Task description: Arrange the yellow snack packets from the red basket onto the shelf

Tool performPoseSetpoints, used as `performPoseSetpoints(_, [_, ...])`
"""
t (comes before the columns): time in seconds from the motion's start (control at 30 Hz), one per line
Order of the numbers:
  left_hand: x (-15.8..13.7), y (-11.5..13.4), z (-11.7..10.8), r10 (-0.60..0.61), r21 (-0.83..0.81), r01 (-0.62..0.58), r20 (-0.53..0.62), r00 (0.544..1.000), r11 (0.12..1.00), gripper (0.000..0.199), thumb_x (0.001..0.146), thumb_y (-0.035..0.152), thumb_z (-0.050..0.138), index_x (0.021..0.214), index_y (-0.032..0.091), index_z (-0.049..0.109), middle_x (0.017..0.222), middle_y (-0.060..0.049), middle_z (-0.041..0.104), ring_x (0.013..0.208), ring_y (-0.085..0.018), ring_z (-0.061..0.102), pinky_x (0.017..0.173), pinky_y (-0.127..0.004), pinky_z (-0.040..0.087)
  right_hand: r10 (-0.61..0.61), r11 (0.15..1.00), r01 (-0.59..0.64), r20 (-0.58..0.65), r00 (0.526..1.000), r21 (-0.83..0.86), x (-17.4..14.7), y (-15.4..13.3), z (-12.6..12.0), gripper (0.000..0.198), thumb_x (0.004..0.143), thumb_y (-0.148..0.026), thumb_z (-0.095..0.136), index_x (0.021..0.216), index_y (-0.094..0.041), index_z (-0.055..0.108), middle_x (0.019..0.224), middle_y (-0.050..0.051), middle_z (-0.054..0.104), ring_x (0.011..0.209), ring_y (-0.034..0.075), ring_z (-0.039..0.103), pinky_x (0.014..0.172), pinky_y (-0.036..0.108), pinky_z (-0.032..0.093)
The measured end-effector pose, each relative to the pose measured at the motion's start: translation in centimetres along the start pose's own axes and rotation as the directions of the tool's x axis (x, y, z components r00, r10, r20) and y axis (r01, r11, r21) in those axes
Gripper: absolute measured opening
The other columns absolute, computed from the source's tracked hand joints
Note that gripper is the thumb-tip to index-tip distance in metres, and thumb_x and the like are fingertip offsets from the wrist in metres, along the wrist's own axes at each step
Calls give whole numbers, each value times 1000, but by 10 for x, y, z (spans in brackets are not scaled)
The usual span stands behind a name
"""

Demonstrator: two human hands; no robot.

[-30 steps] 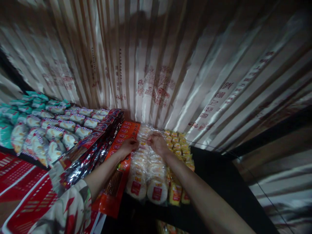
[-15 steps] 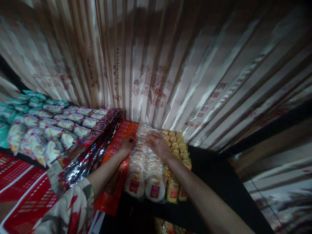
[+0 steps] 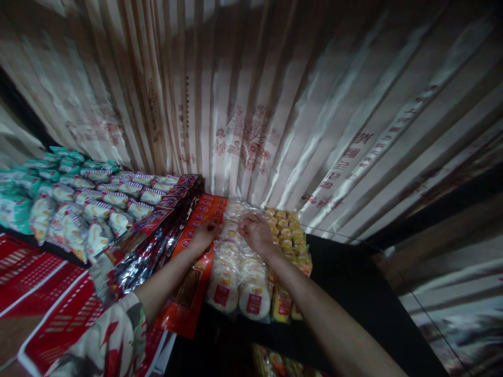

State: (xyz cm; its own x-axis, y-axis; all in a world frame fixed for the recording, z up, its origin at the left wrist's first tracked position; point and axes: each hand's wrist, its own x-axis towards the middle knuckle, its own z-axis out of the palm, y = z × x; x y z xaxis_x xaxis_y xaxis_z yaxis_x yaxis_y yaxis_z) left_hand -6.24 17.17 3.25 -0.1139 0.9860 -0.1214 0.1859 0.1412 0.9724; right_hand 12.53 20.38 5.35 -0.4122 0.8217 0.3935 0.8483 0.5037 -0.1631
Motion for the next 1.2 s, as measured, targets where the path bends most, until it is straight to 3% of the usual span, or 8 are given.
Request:
performPoseSetpoints(0.13, [-6,1,-1,73,-73,-59,194,978,996,20,62,34,66,66,15,60,61,2,58,54,-9,48,54,-21,36,11,1000,-12,10,1000,29,1,2,4,11,76,-18,61,66,-21,63,74,3,64,80,18,55,85,31,40])
performPoseSetpoints(0.33, [0,-11,13,84,-96,-77,68,994,992,9,64,23,60,63,15,59,63,1,59,59,-11,51,58,-21,39,28,994,-23,-52,998,109,-3,2,2,1,75,-20,65,75,-21,66,80,4,64,84,20,53,83,34,43])
performPoseSetpoints(0.53, [8,-24,18,99,-68,-101,-32,995,993,9,68,24,57,68,15,60,67,0,62,63,-12,53,58,-20,40,-126,979,135,-69,990,152,-13,-6,-7,4,77,-25,65,77,-23,68,91,6,62,95,23,49,84,36,44])
performPoseSetpoints(0.7, [12,-28,20,103,-29,-105,-59,993,994,9,69,23,57,71,15,61,71,-2,64,66,-13,56,63,-22,43,25,990,-25,1,1000,140,-13,-10,-3,5,70,-16,67,68,-19,64,83,5,62,90,22,50,80,33,45])
performPoseSetpoints(0.87, [-4,-19,6,111,135,-92,-139,984,987,23,73,38,57,76,15,60,74,-4,64,68,-16,56,64,-26,41,30,987,-28,-13,999,156,-13,-10,4,7,68,-14,65,65,-19,63,83,5,62,90,21,49,81,32,44])
performPoseSetpoints(0.97, [-17,-11,-4,98,289,-91,-9,995,953,32,74,46,55,76,15,63,73,-5,65,69,-18,58,63,-27,41,26,987,-21,-27,999,157,-14,-9,5,8,68,-13,65,64,-20,63,81,5,61,88,21,49,79,31,44])
performPoseSetpoints(1.07, [-25,-6,-7,80,205,-115,168,982,972,27,73,36,57,83,14,66,83,-7,69,77,-18,60,68,-26,43,33,987,-25,-44,998,161,-14,-9,7,9,68,-12,63,63,-19,62,79,5,61,87,21,49,78,31,44])
performPoseSetpoints(1.2, [-24,-9,0,69,75,-76,90,994,994,18,71,24,56,80,13,67,81,-6,69,74,-16,60,68,-23,44,34,985,-25,-49,998,170,-14,-10,6,9,69,-12,62,66,-20,63,78,5,61,87,21,49,79,33,44])
